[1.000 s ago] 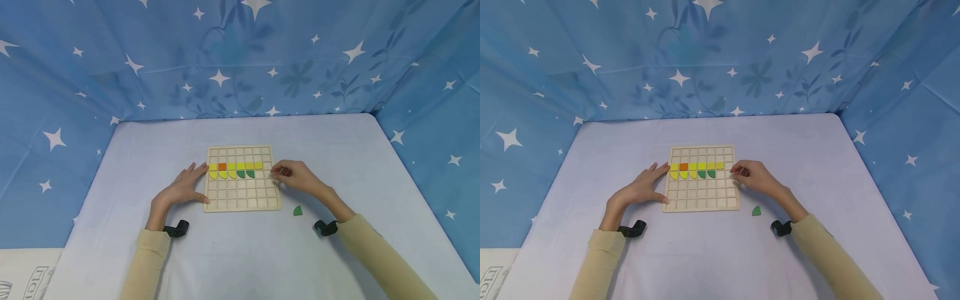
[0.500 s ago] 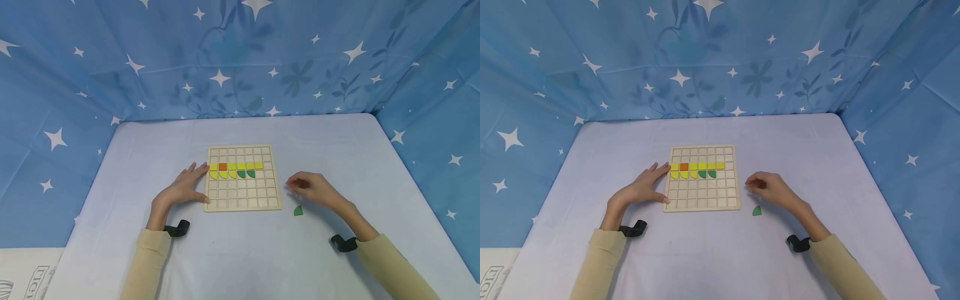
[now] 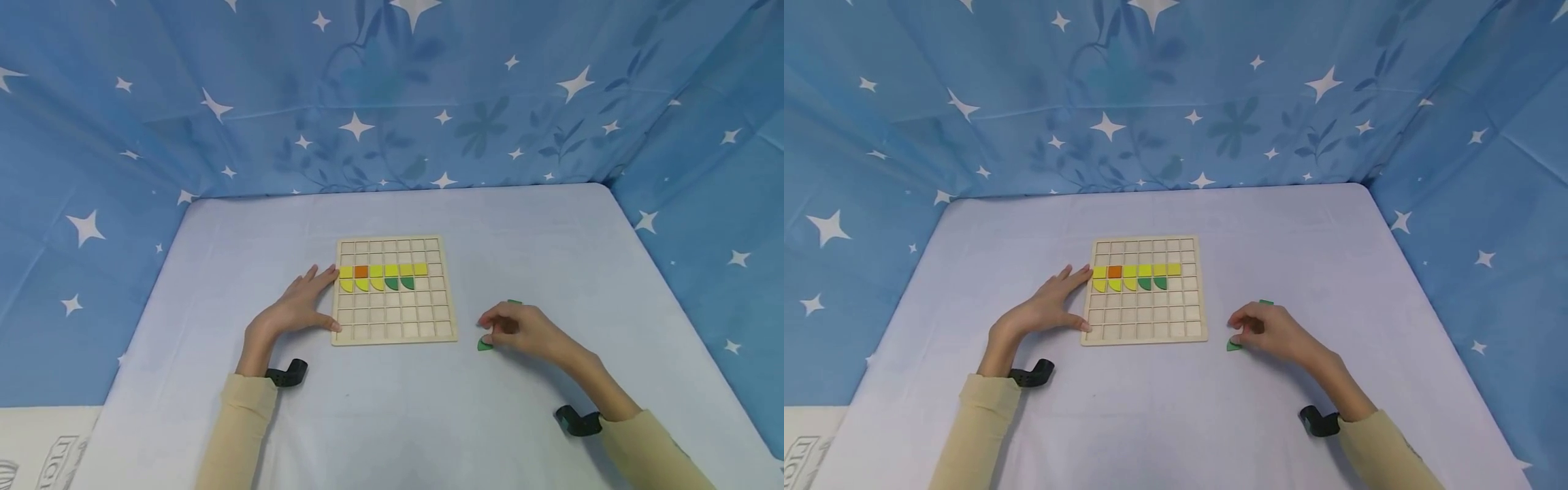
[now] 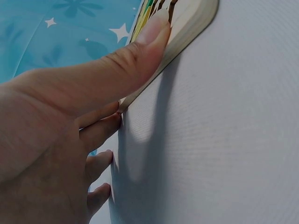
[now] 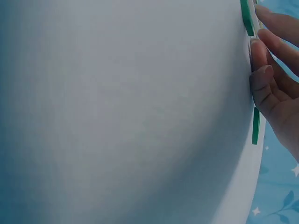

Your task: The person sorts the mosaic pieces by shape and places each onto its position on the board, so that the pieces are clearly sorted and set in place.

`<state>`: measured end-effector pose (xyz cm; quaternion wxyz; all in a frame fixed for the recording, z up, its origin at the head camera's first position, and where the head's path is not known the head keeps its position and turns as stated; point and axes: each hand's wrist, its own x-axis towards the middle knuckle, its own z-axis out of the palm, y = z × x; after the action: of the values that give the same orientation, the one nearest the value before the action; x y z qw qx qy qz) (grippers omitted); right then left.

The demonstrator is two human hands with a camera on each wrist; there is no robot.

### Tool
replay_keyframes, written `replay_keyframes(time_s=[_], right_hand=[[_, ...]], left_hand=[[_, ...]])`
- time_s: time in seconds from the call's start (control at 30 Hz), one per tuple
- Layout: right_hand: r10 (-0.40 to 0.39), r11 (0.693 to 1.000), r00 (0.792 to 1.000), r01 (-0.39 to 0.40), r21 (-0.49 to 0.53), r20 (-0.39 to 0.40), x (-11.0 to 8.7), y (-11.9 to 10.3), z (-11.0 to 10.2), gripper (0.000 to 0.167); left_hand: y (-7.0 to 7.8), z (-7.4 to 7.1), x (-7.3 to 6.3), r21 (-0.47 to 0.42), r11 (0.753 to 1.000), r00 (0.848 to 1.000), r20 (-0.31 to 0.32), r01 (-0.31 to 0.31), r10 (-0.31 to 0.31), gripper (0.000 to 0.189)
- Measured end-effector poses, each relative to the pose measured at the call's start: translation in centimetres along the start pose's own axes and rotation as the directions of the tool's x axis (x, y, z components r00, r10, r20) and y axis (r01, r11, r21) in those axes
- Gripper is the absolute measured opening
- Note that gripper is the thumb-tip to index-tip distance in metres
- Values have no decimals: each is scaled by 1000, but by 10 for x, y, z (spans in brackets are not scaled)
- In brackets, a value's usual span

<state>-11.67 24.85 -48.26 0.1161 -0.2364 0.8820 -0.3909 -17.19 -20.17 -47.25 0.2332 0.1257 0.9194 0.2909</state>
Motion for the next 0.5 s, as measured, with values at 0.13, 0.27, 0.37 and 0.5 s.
replay_keyframes(time_s=[0.13,0.27,0.37,0.5], right_hand=[[-97,995,995,97,-31,11,-1,-1,2,28],[-112,991,993,115,-63,45,-2,-2,3,24],[-87,992,993,93,-84,77,-2,-3,1,21],[-58,992,993,68,-104,99,-2,-3,0,22]], left_hand=[[-2,-1,-1,-8,1000,1000,-3,3,-3,116],[-2,0,-2,-12,1000,1000,-4,-14,14,115],[-2,0,-2,-11,1000,1000,-2,-16,16,114],[-1,0,-1,-13,1000,1000,-2,-10,10,115]])
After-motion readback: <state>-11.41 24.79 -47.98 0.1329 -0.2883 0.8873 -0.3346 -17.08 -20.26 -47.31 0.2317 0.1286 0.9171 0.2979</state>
